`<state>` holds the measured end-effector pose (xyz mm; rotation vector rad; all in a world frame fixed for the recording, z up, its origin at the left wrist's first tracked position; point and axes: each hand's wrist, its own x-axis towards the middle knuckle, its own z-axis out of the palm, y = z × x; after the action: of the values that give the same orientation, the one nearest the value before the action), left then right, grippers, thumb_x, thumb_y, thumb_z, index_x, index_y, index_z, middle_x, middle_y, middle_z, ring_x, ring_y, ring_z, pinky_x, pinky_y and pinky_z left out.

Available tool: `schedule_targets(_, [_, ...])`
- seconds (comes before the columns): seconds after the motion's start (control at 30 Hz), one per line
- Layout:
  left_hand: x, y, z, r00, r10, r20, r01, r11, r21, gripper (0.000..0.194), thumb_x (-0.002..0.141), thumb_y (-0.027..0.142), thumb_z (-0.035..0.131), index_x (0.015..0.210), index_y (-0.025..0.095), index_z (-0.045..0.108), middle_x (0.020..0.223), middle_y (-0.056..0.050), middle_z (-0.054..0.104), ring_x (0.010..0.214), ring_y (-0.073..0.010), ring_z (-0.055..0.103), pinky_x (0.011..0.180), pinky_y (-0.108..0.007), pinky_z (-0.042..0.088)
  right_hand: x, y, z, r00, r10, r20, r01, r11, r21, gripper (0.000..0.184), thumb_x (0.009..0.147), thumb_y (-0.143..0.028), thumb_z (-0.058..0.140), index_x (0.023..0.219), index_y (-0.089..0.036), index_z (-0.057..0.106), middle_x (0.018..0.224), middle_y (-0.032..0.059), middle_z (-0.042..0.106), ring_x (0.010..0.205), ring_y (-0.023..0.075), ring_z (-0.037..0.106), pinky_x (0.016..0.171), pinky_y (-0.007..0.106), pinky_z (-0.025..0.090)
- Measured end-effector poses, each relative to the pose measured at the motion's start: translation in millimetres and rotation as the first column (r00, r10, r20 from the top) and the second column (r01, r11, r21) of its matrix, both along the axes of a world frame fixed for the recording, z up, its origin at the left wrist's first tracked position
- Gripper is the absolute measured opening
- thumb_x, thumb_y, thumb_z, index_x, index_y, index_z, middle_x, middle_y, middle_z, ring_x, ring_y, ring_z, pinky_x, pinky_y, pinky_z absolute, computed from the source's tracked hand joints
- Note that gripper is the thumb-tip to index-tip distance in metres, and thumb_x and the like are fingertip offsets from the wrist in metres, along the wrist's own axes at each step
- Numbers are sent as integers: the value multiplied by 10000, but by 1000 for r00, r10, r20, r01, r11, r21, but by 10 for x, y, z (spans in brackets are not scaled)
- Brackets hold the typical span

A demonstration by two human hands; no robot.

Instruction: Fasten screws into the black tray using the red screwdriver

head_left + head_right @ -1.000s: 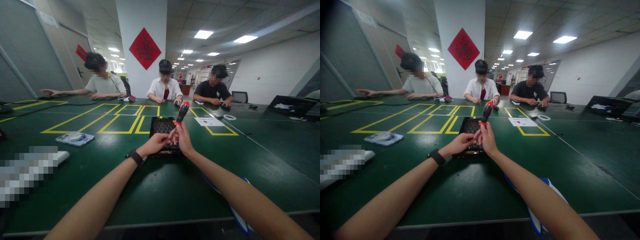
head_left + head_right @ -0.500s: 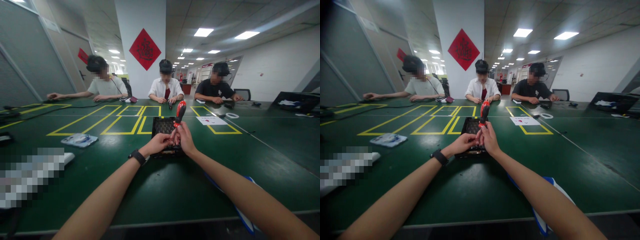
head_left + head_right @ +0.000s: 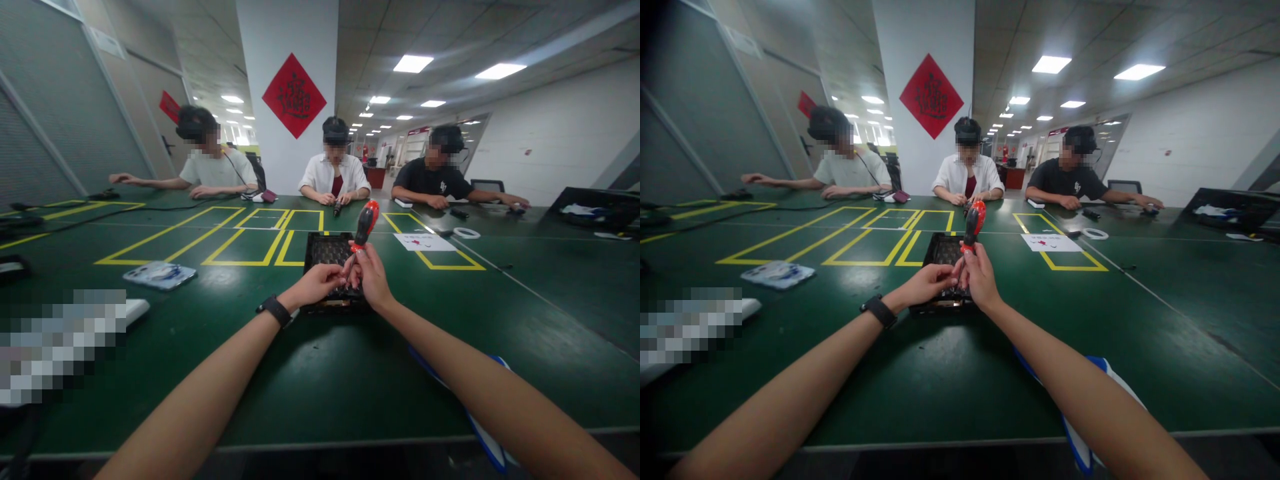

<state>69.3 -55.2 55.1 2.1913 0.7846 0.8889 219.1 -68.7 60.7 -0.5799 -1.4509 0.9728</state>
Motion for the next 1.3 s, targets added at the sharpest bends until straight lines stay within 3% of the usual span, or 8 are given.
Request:
schedule_targets(0.23, [13,21,-61,991,127,36,-127,992,16,234,722,344,611,778,129,540,660,20,529,589,-86,460,552,-198,366,-18,-24,11,1000,-10,-24,11,1000,12,308,878,-447,363,1082,-219,401,668,-47,567,355,31,397,351,157,308])
schedule_targets(0.57, [9,-40,45,997,35,-66,-31,997,67,226,822,298,471,812,118,606,707,-7,578,649,-108,490,619,-213,383,-7,3,1,1000,6,-10,-6,1000,0,333,874,-461,363,1086,-208,408,627,-51,565,341,34,380,344,157,307])
schedule_targets(0.8, [11,1,-38,991,135,-1,-135,989,66,255,731,365,601,782,117,569,672,8,548,602,-94,470,568,-203,375,-14,-39,14,1000,-24,-9,25,1000,17,314,879,-452,359,1078,-214,409,659,-45,568,357,32,393,359,159,310])
schedule_targets(1.07, [3,-43,31,998,-47,46,48,999,-23,245,817,315,494,855,108,618,808,-44,634,716,-124,543,654,-222,404,1,-6,20,1000,15,8,-15,1000,-15,316,870,-454,378,1057,-203,426,624,-47,564,358,42,402,363,161,338])
schedule_targets(1.3, [19,-39,-11,993,111,45,-110,994,-7,249,715,363,617,753,118,588,638,13,559,574,-90,466,537,-194,358,-8,-15,5,999,-27,34,27,1000,4,323,857,-463,400,1039,-200,437,571,-62,532,351,39,384,357,153,311])
